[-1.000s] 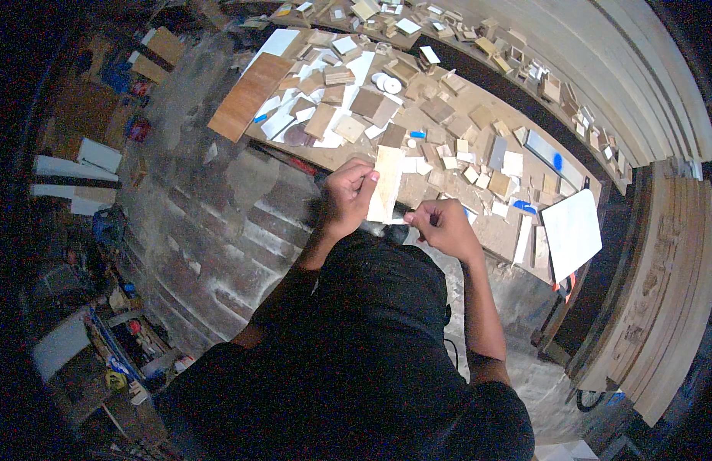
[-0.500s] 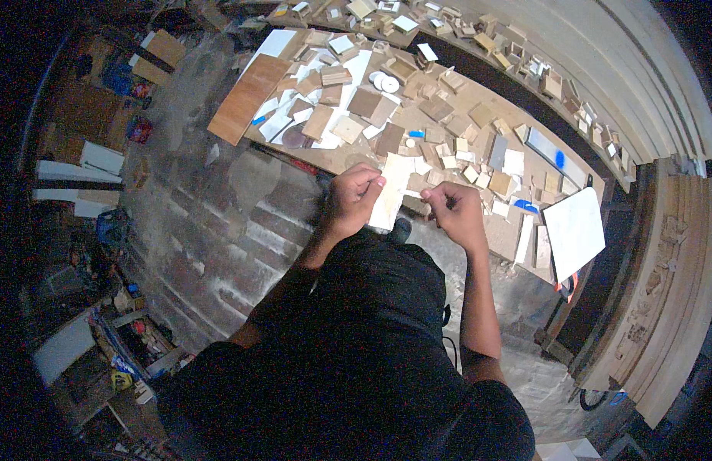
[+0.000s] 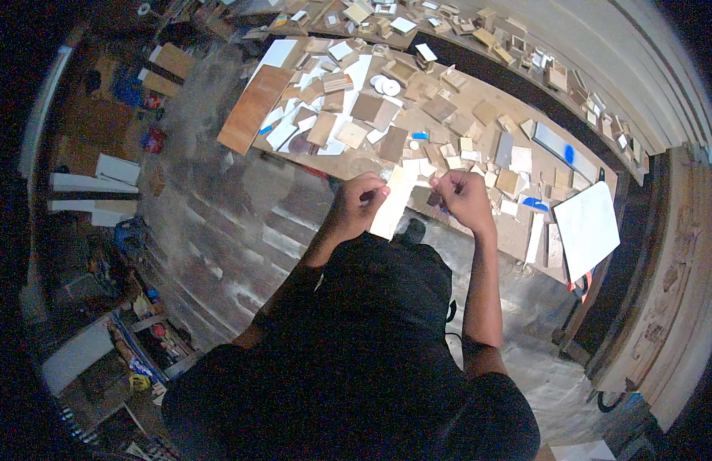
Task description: The person constructs a small wooden box by applying glue to the edges of small wooden pieces and joining them together to form a rectangular structure.
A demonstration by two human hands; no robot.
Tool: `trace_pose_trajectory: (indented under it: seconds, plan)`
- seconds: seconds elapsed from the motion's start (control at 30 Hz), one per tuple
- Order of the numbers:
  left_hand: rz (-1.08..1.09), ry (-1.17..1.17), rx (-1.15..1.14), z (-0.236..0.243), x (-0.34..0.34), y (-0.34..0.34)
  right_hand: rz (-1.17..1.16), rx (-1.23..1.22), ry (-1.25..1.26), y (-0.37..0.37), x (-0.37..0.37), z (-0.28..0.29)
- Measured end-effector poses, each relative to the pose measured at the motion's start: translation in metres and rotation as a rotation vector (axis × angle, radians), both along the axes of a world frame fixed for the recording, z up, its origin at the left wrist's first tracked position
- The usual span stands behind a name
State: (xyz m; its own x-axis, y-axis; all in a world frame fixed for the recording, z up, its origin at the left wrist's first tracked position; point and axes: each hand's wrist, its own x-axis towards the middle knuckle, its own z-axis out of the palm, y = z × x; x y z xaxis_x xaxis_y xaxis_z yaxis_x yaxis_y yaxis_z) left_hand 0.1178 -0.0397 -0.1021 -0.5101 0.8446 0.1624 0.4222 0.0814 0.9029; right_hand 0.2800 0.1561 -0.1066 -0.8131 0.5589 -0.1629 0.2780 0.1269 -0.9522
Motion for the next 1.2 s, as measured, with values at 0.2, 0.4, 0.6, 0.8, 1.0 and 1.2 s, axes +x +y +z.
trace_pose_trajectory:
  seconds: [0.2,0.4,0.6,0.8,1.0,1.2]
  plan:
    - [0.068,-0.005,-0.116,-0.013,-0.011,-0.013,-0.156,0.115,-0.031,0.014,-0.006,-0.037]
    - [0.163,-0.237,-0.142,-0.013,-0.025,-0.042,-0.029,0.369,-0.193,-0.014,-0.027,-0.108]
    - [0.252,-0.543,-0.312,0.017,-0.027,-0.058,-0.046,0.390,-0.128,-0.027,-0.065,-0.133]
    - [0.216,-0.477,-0.313,0.009,-0.033,-0.064,0.063,0.463,-0.236,-0.037,-0.088,-0.136]
    - [0.115,-0.350,-0.299,-0.003,-0.068,-0.056,-0.096,0.432,-0.179,-0.032,-0.090,-0.111]
    - [0.058,-0.439,-0.289,-0.006,-0.111,-0.047,-0.169,0.231,-0.177,-0.029,-0.105,-0.143]
